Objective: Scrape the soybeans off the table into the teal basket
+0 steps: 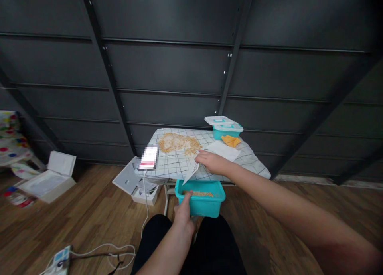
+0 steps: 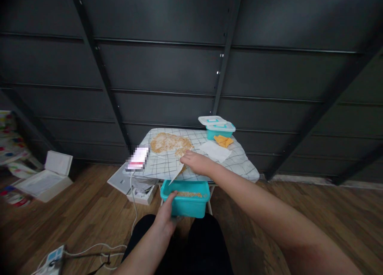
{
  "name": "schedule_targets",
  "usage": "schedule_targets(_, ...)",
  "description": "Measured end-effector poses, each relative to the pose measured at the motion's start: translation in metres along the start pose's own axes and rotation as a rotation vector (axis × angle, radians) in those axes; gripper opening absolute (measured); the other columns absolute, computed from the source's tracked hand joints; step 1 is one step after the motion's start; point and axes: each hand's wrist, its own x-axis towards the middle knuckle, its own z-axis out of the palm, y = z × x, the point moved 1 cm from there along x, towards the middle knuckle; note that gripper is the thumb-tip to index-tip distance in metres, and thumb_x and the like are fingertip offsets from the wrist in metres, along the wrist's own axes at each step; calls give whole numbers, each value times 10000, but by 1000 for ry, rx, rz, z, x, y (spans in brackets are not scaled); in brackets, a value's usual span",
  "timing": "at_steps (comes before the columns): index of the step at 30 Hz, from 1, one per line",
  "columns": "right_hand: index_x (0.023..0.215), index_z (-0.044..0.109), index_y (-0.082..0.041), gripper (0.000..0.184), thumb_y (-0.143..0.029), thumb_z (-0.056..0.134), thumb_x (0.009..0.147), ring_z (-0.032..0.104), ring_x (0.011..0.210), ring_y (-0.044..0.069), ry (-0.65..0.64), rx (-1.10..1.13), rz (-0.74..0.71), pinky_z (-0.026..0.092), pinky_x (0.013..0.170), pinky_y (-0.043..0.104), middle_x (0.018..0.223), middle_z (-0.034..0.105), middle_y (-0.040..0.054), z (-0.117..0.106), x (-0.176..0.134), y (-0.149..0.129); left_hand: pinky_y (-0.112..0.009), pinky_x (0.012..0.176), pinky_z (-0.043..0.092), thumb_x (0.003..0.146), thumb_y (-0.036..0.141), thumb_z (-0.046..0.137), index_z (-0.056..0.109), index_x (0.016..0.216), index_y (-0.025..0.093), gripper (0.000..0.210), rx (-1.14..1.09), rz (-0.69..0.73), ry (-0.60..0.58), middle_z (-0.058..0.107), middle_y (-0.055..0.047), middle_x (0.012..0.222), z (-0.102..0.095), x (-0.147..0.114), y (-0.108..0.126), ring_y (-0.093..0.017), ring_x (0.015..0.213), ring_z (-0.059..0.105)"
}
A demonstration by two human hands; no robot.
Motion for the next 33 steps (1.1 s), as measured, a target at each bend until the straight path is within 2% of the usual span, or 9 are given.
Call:
schedule_targets(6, 919, 620, -132, 280, 22, 457, 750, 541, 923, 219, 17, -45, -21, 454, 890, 390, 866, 613, 92, -1, -1, 2, -398, 664, 526, 642, 437, 729, 520, 1147, 208, 592, 7, -15, 0, 648, -126, 1025, 4, -3, 1, -280, 876, 642)
schedule_targets(11, 1037, 613, -112, 333, 10, 430, 788, 558, 984, 212, 125, -19, 26, 459, 897, 373, 994, 634, 121, 0, 3, 8, -392, 646, 528, 645, 441, 724, 514, 1149, 194, 599, 4, -29, -16, 648, -137, 1032, 4, -1, -1, -283, 864, 642)
schedule_targets(14, 1083, 613, -133, 372, 11, 429, 794, 571, 1006, 207, 144, -16, 75, 449, 916, 376, 1039, 648, 113, -4, 5, 12, -393, 652, 525, 642, 438, 729, 515, 1145, 199, 597, 8, -19, -1, 645, -134, 1049, 1, 1, -2, -284, 876, 640)
schedule_targets(20, 1208, 580, -118, 435, -2, 421, 821, 559, 1067, 215, 102, -106, 277, 410, 955, 362, 1166, 641, 125, -16, 5, 22, -391, 661, 516, 620, 430, 753, 540, 1096, 197, 570, 16, -4, 12, 661, -128, 990, -5, 3, -3, -273, 840, 646)
schedule_targets(26, 1229, 579, -122, 417, -43, 405, 858, 576, 1072, 224, -53, -174, 507, 403, 950, 351, 1171, 643, 151, -3, 12, 27, -373, 650, 507, 606, 429, 762, 548, 1086, 205, 571, 22, 0, 7, 667, -106, 953, -8, 2, -2, -261, 807, 648)
schedule_targets(33, 1254, 572, -114, 477, -3, 415, 817, 574, 1120, 209, -81, -142, 501, 397, 976, 319, 1242, 618, 139, 12, 16, 23, -381, 657, 513, 609, 422, 757, 520, 1136, 212, 615, 26, -4, 1, 657, -125, 1042, -14, 1, 2, -278, 867, 644)
